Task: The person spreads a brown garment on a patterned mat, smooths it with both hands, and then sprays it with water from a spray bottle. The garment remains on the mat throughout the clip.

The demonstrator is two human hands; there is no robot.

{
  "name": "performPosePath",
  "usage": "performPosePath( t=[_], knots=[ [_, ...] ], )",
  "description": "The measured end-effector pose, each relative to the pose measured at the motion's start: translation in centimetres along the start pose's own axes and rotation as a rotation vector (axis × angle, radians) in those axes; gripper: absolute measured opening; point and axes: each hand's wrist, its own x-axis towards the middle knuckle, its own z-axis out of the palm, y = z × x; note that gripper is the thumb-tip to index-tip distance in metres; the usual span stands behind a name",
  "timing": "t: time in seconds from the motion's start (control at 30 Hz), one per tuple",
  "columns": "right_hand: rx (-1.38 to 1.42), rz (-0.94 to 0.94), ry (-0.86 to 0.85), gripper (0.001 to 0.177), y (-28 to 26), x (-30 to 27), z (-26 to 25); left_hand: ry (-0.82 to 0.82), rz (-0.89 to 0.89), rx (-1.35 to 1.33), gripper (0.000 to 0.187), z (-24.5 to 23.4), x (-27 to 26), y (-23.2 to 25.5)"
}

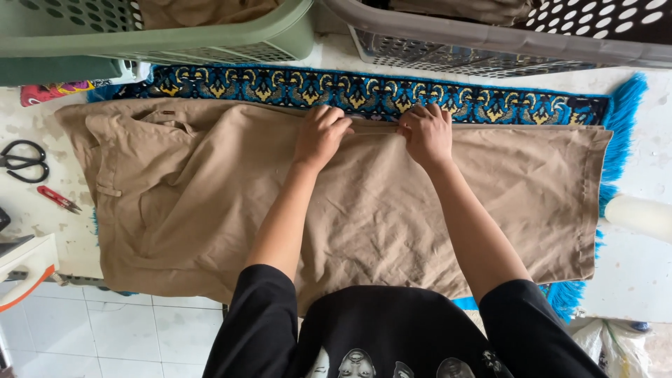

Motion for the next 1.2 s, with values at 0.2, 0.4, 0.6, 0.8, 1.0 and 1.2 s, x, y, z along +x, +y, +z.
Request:
performPosePath(
  t=[0.2,0.4,0.6,0.8,1.0,1.2],
  knots=[
    [0.052,-0.016,0.013,0.015,0.4,-0.2,-0.2,-0.033,-0.032,0.033,0.018,3.0,0.0,0.0],
    [-0.156,-0.262,0.387,0.024,-4.1,-4.8,4.6,-0.057,-0.189,0.004,0.02,3.3,0.3,0.9],
    [0.086,-0.316,0.032,0.065,-16.1,-15.2,-0.2,-0.114,-0.233,0.05,0.018,4.6,0.0,-0.1],
    [0.092,-0.329,0.064,0.072,-15.2,-16.7,0.9,-0.021,-0.248,0.143,0.016,3.7,0.0,2.0],
    [-0.171,-0.005,0.294,0.073,-1.8,-11.9,-2.4,0.077,-0.076,0.031,0.044,-1.5,-1.9,10.3],
    [-0.163,0.429,0.012,0.06,9.1,-9.8,-6.6,-0.004,-0.329,0.279,0.047,-5.8,-2.7,3.4]
  ],
)
